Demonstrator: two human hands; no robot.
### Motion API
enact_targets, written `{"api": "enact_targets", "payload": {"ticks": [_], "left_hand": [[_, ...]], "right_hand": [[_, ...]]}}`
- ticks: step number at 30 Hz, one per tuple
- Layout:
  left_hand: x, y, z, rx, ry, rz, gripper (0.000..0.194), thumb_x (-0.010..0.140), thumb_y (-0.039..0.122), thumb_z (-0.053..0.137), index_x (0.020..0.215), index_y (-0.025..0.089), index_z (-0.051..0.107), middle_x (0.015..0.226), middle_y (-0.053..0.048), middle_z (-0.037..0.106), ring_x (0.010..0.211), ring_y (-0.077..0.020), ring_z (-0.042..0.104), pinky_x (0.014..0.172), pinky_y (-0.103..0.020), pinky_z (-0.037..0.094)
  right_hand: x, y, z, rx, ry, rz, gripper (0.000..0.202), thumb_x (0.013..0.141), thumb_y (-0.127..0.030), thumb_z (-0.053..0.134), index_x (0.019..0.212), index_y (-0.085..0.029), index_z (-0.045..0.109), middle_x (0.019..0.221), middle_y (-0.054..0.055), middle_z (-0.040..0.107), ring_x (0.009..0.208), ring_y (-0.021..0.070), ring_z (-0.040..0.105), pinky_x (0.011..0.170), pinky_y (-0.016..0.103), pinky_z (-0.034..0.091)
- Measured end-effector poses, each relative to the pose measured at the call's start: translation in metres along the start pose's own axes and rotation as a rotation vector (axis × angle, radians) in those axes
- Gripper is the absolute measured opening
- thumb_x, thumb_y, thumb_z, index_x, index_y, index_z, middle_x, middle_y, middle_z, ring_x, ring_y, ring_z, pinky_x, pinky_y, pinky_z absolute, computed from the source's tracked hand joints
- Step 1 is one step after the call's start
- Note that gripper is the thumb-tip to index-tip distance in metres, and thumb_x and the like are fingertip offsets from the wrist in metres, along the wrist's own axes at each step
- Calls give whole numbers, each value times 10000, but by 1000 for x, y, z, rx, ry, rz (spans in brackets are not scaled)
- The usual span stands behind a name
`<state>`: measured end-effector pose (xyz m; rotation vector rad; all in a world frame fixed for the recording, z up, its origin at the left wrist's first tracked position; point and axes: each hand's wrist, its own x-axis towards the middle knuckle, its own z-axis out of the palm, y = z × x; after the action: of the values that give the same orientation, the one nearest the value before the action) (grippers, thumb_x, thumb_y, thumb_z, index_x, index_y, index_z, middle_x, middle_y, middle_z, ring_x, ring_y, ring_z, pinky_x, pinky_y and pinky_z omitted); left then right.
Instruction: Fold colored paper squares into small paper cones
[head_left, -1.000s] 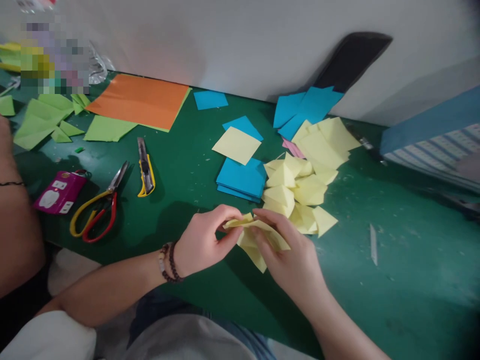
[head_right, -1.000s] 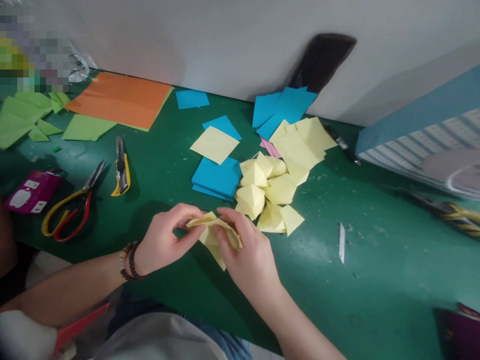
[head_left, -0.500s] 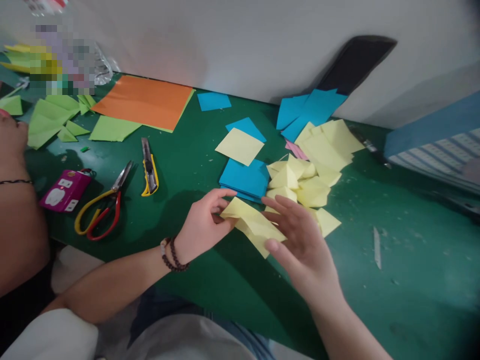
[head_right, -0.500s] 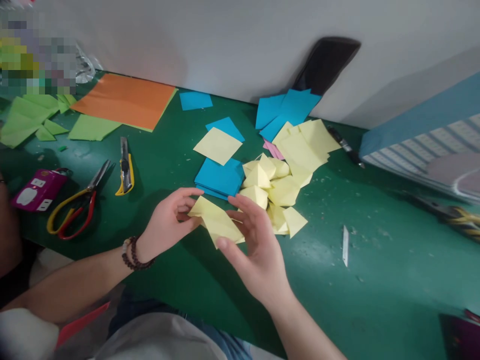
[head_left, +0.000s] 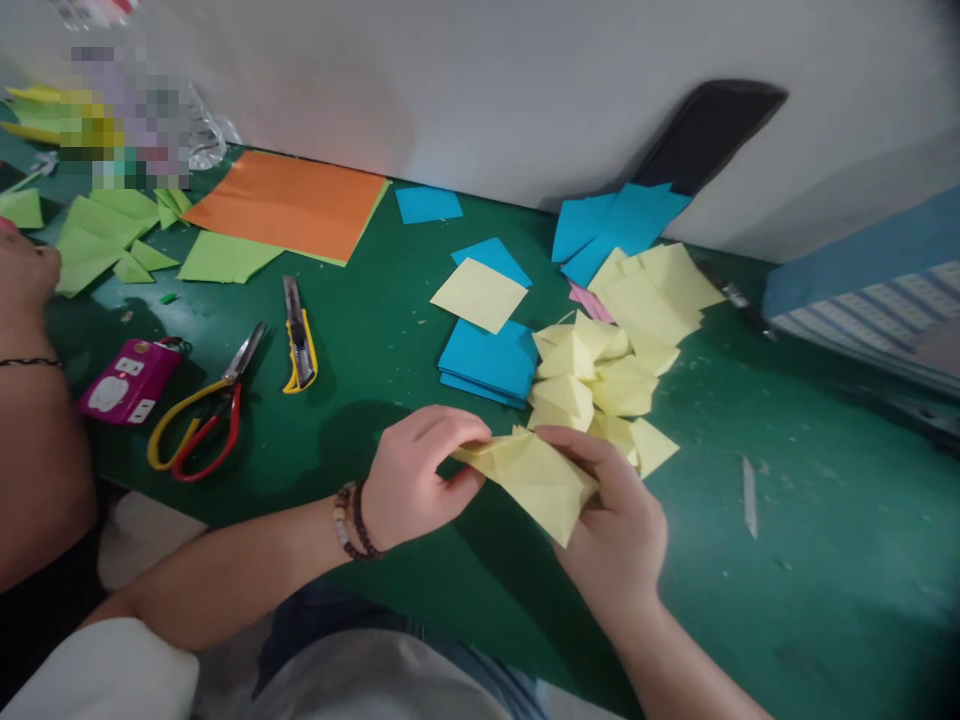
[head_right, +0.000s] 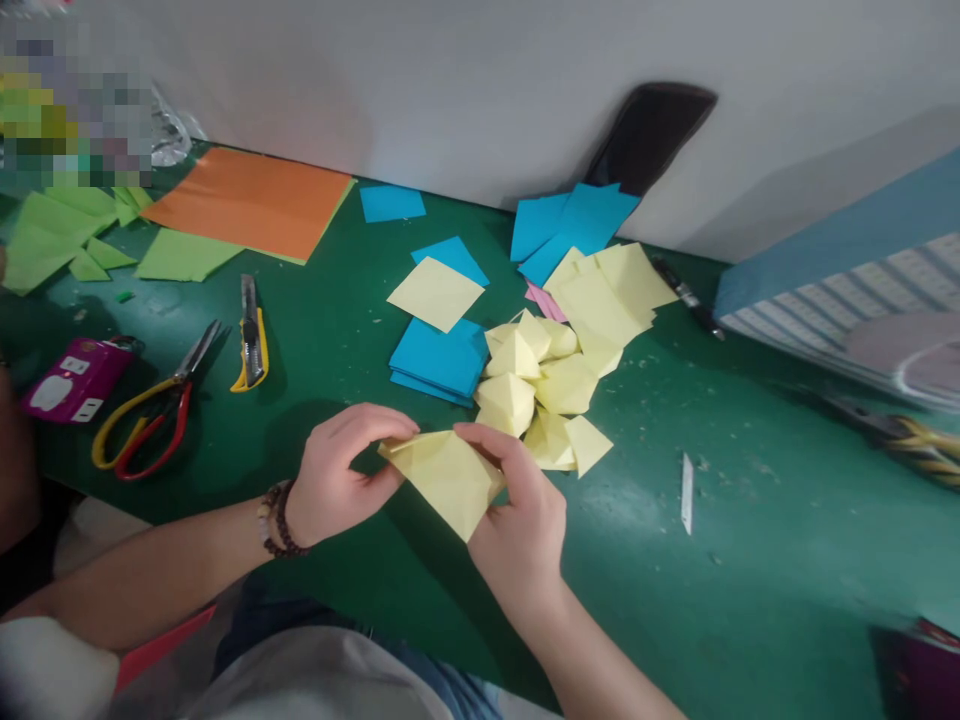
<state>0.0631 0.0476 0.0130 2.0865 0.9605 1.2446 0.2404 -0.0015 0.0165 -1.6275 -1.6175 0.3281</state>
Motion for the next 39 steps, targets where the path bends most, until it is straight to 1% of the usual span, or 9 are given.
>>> {"api": "enact_targets", "payload": {"ticks": [4, 6, 9, 13, 17, 20, 30, 35, 39], "left_hand": [[-3, 0, 4, 11, -39, 1, 251, 753, 56, 614, 986, 146, 632, 924, -75, 708, 879, -185, 663, 782, -294, 550], [-3, -1, 4, 6, -48, 23, 253, 769, 76, 620, 1011, 146, 635, 962, -85, 707, 903, -189, 665, 805, -303, 555], [-2, -2, 3, 26, -28, 91, 206, 811, 105, 610, 1010, 153, 637, 959, -85, 707, 880, -181, 666, 786, -297, 562], [-1, -3, 2, 85, 6, 181, 176, 848, 112, 586, 1010, 164, 628, 921, -74, 709, 855, -174, 665, 763, -290, 566], [-2, -3, 4, 134, -6, 208, 250, 823, 83, 565, 1053, 163, 622, 936, -72, 711, 861, -178, 661, 776, -303, 573], [-2, -4, 4, 156, 1, 224, 248, 808, 74, 552, 1030, 149, 632, 925, -80, 715, 848, -187, 666, 761, -314, 579], [-2, -9, -2, 188, 7, 277, 335, 780, -2, 528, 1049, 157, 649, 971, -71, 727, 897, -186, 667, 804, -321, 588], [-1, -8, -1, 211, 17, 270, 256, 804, 50, 547, 1009, 160, 654, 913, -66, 730, 844, -179, 673, 763, -311, 587], [-1, -8, -1, 214, 15, 263, 211, 805, 88, 580, 987, 154, 662, 891, -70, 729, 780, -179, 674, 700, -300, 573]], "right_hand": [[2, -1, -1, -93, 71, -129, 164, 828, -287, 631, 986, -258, 666, 814, 12, 730, 656, 170, 680, 566, 247, 514], [4, -1, -1, -108, 94, -182, 181, 837, -294, 633, 1010, -248, 663, 820, 17, 733, 654, 166, 678, 560, 244, 507], [7, -2, -2, -120, 117, -206, 198, 843, -276, 643, 1035, -228, 657, 778, 5, 725, 616, 147, 663, 542, 234, 495], [10, -4, -4, -159, 102, -252, 45, 837, -181, 649, 857, -220, 661, 683, -20, 677, 574, 114, 623, 516, 218, 458], [10, -6, -3, -164, 118, -361, 98, 818, -100, 647, 833, -195, 625, 665, -10, 658, 584, 114, 609, 536, 223, 456], [9, -7, -1, -163, 93, -414, 112, 821, -80, 630, 859, -184, 612, 685, 1, 666, 603, 117, 612, 566, 229, 468], [7, -8, 1, -240, 29, -420, 218, 757, -16, 510, 856, -185, 605, 678, -2, 669, 611, 129, 621, 591, 236, 464], [5, -10, 1, -282, 8, -444, 188, 770, -36, 508, 849, -186, 589, 649, 0, 654, 584, 132, 583, 570, 241, 424], [2, -11, 0, -289, -36, -440, 258, 718, -21, 460, 870, -185, 590, 667, 4, 661, 597, 136, 585, 570, 243, 412]]}}
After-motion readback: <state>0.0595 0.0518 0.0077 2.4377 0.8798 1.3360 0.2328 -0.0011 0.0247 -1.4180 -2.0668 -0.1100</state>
